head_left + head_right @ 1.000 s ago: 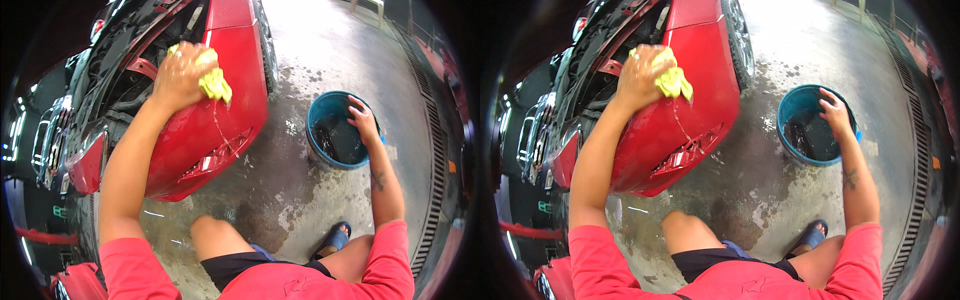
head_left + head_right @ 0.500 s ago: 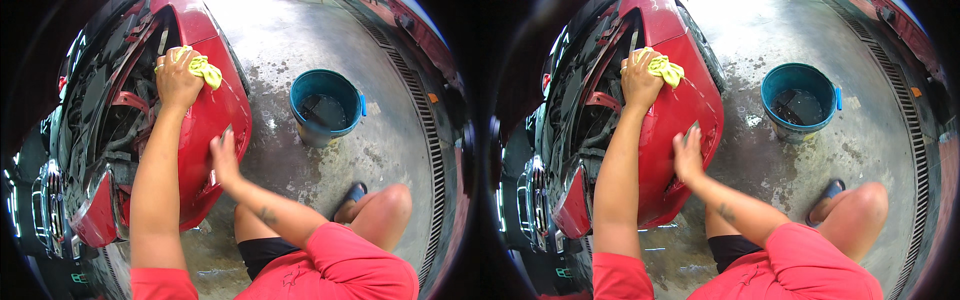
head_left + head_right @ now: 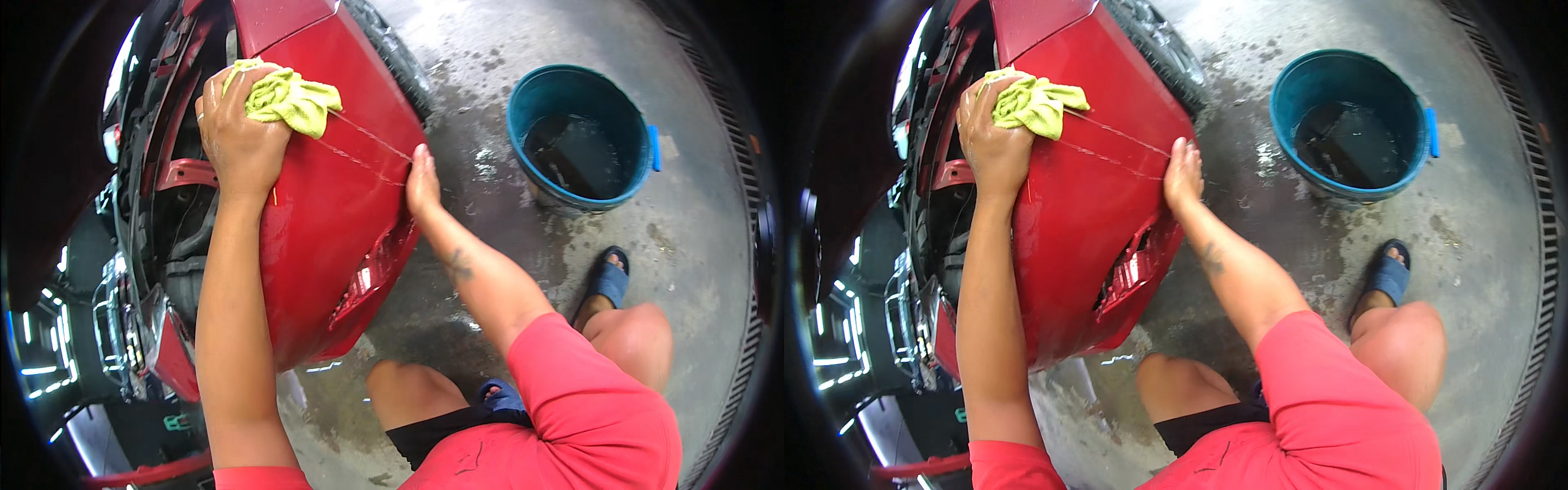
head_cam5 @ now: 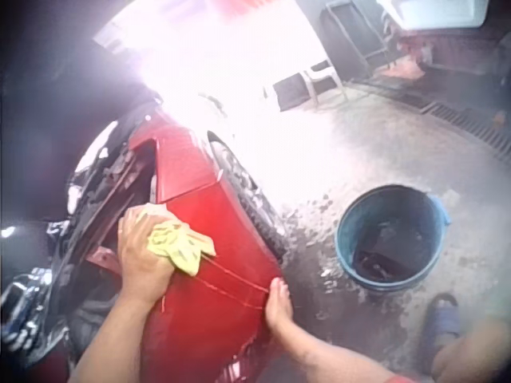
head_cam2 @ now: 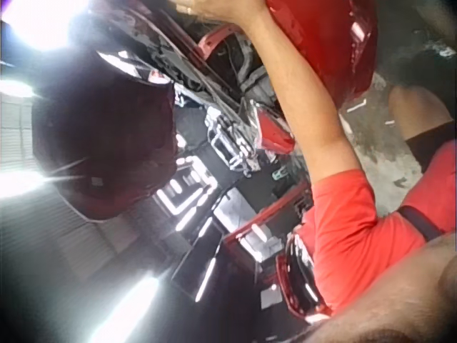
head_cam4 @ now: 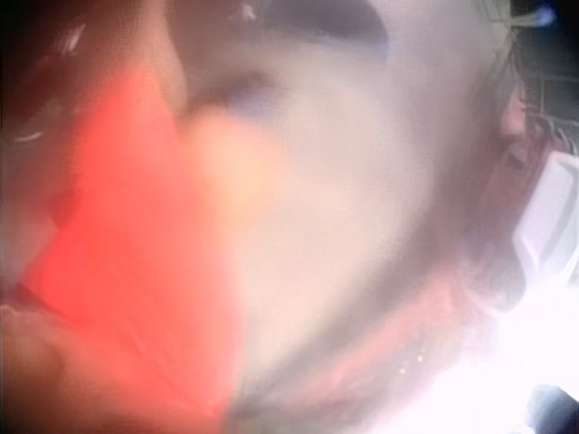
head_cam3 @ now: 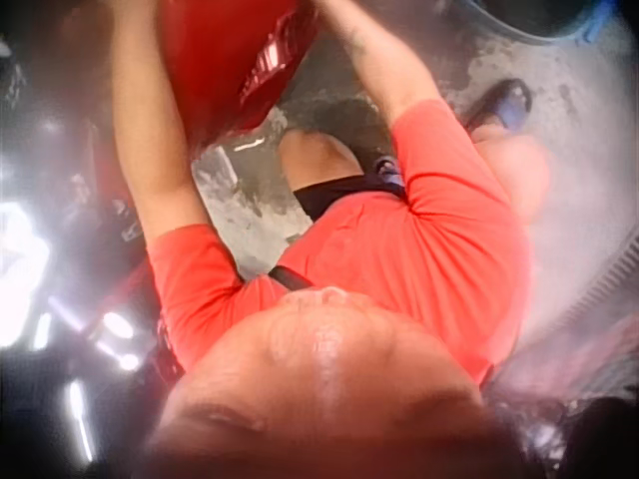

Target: The person kneels beside a red car with its hood open and cleans the front bumper. They use a yellow cloth and a small abrasive pad, repeatedly dipping the cloth into a blue bucket of water to wipe and scrub the bumper surface.

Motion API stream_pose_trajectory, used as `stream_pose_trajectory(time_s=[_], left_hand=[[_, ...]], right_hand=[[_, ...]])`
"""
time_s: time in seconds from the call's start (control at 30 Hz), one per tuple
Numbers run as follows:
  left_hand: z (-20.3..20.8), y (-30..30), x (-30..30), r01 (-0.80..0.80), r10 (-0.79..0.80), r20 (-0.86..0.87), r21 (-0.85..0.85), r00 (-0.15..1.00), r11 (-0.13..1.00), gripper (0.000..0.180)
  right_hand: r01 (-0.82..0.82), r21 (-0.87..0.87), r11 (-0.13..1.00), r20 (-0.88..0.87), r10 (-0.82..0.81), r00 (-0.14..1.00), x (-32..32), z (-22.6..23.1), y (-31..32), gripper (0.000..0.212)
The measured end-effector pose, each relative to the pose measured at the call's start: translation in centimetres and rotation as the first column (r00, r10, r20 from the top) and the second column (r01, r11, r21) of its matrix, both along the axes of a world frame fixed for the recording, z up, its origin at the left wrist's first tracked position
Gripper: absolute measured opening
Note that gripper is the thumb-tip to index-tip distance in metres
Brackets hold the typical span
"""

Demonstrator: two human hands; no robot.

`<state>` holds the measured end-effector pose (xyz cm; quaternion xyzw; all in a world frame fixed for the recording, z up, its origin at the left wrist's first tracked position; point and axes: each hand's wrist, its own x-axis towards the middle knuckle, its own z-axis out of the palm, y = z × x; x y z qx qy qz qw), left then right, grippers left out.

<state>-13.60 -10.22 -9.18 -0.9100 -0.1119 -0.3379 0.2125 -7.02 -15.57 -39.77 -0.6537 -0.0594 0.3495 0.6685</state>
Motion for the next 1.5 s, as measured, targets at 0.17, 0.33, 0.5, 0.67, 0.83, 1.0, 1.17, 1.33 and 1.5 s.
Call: stream_pose_trajectory(time_s=[0.17, 0.33, 0.5, 0.67, 0.83, 1.0, 1.17, 1.33, 1.5], left_hand=[[-0.5, 0.7, -0.9, -0.05, 0.05, -0.029, -0.003, 0.998, 0.999, 0.04], [0.2, -0.2, -0.4, -0.08, 0.08, -0.016, -0.028, 0.997, 0.996, 0.039], [-0.8, -0.4, 1.1, -0.048, 0.047, -0.02, -0.027, 0.999, 0.999, 0.04], [0.1, -0.4, -0.7, -0.081, 0.08, -0.021, -0.033, 0.997, 0.996, 0.04], [-0.7, -0.8, 1.7, -0.023, 0.022, -0.011, -0.047, 1.0, 0.999, 0.038], [0.3, -0.2, -0.5, -0.074, 0.074, -0.005, -0.026, 0.997, 0.997, 0.038], [-1.0, -0.6, 0.9, -0.025, 0.025, -0.001, -0.093, 1.0, 0.995, 0.039], [0.1, -0.5, 0.2, -0.085, 0.084, -0.025, -0.047, 0.996, 0.995, 0.04], [-0.6, -0.2, -0.1, -0.043, 0.043, -0.014, -0.055, 0.999, 0.998, 0.04]], right_hand=[[-0.009, 0.119, 0.993, 0.254, -0.022, 0.967, -13.4, 6.4, -4.3, 0.088], [-0.079, 0.025, 0.997, 0.289, 0.068, 0.955, -9.5, 6.2, -4.6, 0.083], [0.025, 0.009, 1.0, 0.183, -0.026, 0.983, 2.3, -2.6, 1.3, 0.092], [-0.093, 0.198, 0.976, 0.341, 0.02, 0.94, -12.2, 7.3, -5.8, 0.086], [-0.019, -0.006, 1.0, 0.209, 0.02, 0.978, 2.0, -1.3, -0.3, 0.088], [0.008, 0.166, 0.986, 0.218, -0.045, 0.975, -3.6, 3.6, 0.8, 0.087], [-0.014, 0.009, 1.0, 0.256, 0.011, 0.967, 0.4, 3.2, 0.3, 0.092], [-0.029, 0.016, 0.999, 0.083, 0.028, 0.996, 4.0, 2.4, 3.3, 0.094], [-0.035, 0.063, 0.997, 0.24, 0.019, 0.97, -0.8, 5.5, 0.3, 0.099]])
